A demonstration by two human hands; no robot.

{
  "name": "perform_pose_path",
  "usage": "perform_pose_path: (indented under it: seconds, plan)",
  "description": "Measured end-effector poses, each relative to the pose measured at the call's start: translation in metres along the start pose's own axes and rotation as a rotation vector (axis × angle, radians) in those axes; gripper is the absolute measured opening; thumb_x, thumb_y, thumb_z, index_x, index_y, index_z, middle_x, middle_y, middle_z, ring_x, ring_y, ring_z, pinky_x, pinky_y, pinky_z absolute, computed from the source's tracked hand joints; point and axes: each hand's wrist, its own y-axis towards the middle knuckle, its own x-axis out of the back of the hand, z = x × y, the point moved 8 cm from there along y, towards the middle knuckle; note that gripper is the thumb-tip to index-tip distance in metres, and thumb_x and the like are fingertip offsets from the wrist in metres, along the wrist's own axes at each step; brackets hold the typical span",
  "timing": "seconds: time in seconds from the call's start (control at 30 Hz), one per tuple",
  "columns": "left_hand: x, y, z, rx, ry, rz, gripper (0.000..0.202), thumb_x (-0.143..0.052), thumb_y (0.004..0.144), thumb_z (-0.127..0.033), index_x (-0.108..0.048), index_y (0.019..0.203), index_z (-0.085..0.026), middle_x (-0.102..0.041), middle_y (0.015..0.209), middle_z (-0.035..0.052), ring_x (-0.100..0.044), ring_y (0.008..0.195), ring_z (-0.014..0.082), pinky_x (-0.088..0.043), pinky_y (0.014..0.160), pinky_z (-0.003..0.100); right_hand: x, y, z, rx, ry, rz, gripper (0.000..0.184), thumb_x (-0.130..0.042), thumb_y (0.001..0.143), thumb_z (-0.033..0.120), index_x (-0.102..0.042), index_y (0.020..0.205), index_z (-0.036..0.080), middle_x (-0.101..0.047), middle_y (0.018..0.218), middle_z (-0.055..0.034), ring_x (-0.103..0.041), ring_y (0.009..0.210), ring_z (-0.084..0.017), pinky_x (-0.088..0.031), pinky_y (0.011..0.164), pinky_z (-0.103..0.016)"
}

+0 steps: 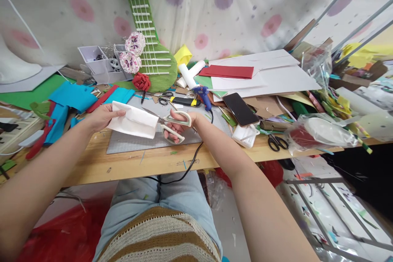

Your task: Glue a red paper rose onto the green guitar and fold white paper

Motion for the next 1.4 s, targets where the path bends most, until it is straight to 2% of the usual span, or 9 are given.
perform_pose_path:
  seconds: [0.13, 0.23, 0.4, 0.5, 0.7, 0.9, 1.17, 1.4]
  plan:
    - [-0.005, 0.001, 0.002, -0.007, 0.031, 0.029, 0.048, -0.088, 0.035, -0.037, -0.07, 0.074, -0.015, -0.072, 0.074, 0.0062, -0.066, 0.063, 0.0202, -0.055, 0.059, 0.03, -0.001, 0.003, 0.002, 0.034, 0.024, 0.01, 0.097, -0.017, 0.068, 0.087, -0.059, 0.101, 0.007, -0.061, 0.069, -0.0074, -0.06, 0.062, -0.017, -0.053, 0.059, -0.031]
    - [-0.009, 0.001, 0.001, -0.014, 0.046, 0.033, 0.05, -0.088, 0.035, -0.038, -0.071, 0.075, -0.015, -0.072, 0.076, 0.007, -0.066, 0.066, 0.022, -0.055, 0.06, 0.032, -0.002, 0.003, 0.007, 0.086, 0.011, 0.006, 0.096, -0.019, 0.066, 0.088, -0.058, 0.099, 0.007, -0.059, 0.069, -0.0067, -0.059, 0.062, -0.017, -0.052, 0.059, -0.032]
    - [-0.014, 0.0, 0.002, -0.008, 0.105, 0.005, 0.051, -0.088, 0.033, -0.04, -0.071, 0.075, -0.015, -0.073, 0.076, 0.0073, -0.066, 0.063, 0.0217, -0.054, 0.058, 0.031, 0.0, 0.005, 0.004, 0.042, 0.016, -0.036, 0.094, -0.016, 0.069, 0.088, -0.061, 0.095, 0.009, -0.057, 0.063, -0.0056, -0.059, 0.066, -0.021, -0.05, 0.057, -0.033]
    - [-0.015, 0.0, 0.003, -0.018, 0.111, -0.011, 0.052, -0.088, 0.033, -0.041, -0.071, 0.075, -0.015, -0.073, 0.076, 0.0073, -0.066, 0.062, 0.0212, -0.053, 0.056, 0.03, 0.001, 0.005, 0.004, 0.057, 0.042, -0.063, 0.093, -0.016, 0.07, 0.087, -0.061, 0.093, 0.009, -0.056, 0.061, -0.0049, -0.058, 0.061, -0.019, -0.049, 0.054, -0.032]
    - [-0.011, 0.004, 0.008, -0.028, 0.04, -0.025, 0.052, -0.088, 0.033, -0.039, -0.07, 0.075, -0.014, -0.072, 0.073, 0.0068, -0.065, 0.06, 0.0189, -0.052, 0.056, 0.029, 0.002, 0.005, 0.011, 0.158, 0.05, -0.109, 0.084, -0.024, 0.07, 0.085, -0.056, 0.089, 0.01, -0.05, 0.057, -0.0005, -0.05, 0.05, -0.013, -0.042, 0.047, -0.026]
    - [-0.008, 0.004, 0.014, -0.008, 0.037, -0.02, 0.052, -0.088, 0.034, -0.039, -0.071, 0.076, -0.013, -0.073, 0.075, 0.0077, -0.065, 0.06, 0.0197, -0.052, 0.055, 0.029, 0.007, 0.005, 0.009, 0.154, 0.059, -0.206, 0.077, -0.016, 0.078, 0.078, -0.054, 0.083, 0.011, -0.04, 0.049, 0.0036, -0.037, 0.04, -0.008, -0.033, 0.039, -0.021]
    - [-0.012, -0.001, 0.015, 0.027, 0.022, -0.003, 0.05, -0.088, 0.031, -0.036, -0.071, 0.072, -0.013, -0.073, 0.076, 0.0083, -0.066, 0.061, 0.0197, -0.054, 0.056, 0.028, 0.008, 0.004, 0.006, 0.191, 0.103, -0.164, 0.066, -0.015, 0.086, 0.068, -0.051, 0.081, 0.012, -0.035, 0.046, 0.0061, -0.035, 0.036, -0.007, -0.03, 0.034, -0.017]
    - [-0.012, -0.001, 0.018, 0.045, 0.03, 0.005, 0.046, -0.088, 0.032, -0.036, -0.07, 0.069, -0.014, -0.073, 0.074, 0.0081, -0.068, 0.064, 0.0222, -0.056, 0.057, 0.03, 0.015, 0.005, -0.002, 0.138, 0.162, -0.168, 0.059, -0.025, 0.087, 0.065, -0.05, 0.081, 0.012, -0.036, 0.045, 0.0067, -0.033, 0.034, -0.006, -0.03, 0.033, -0.016]
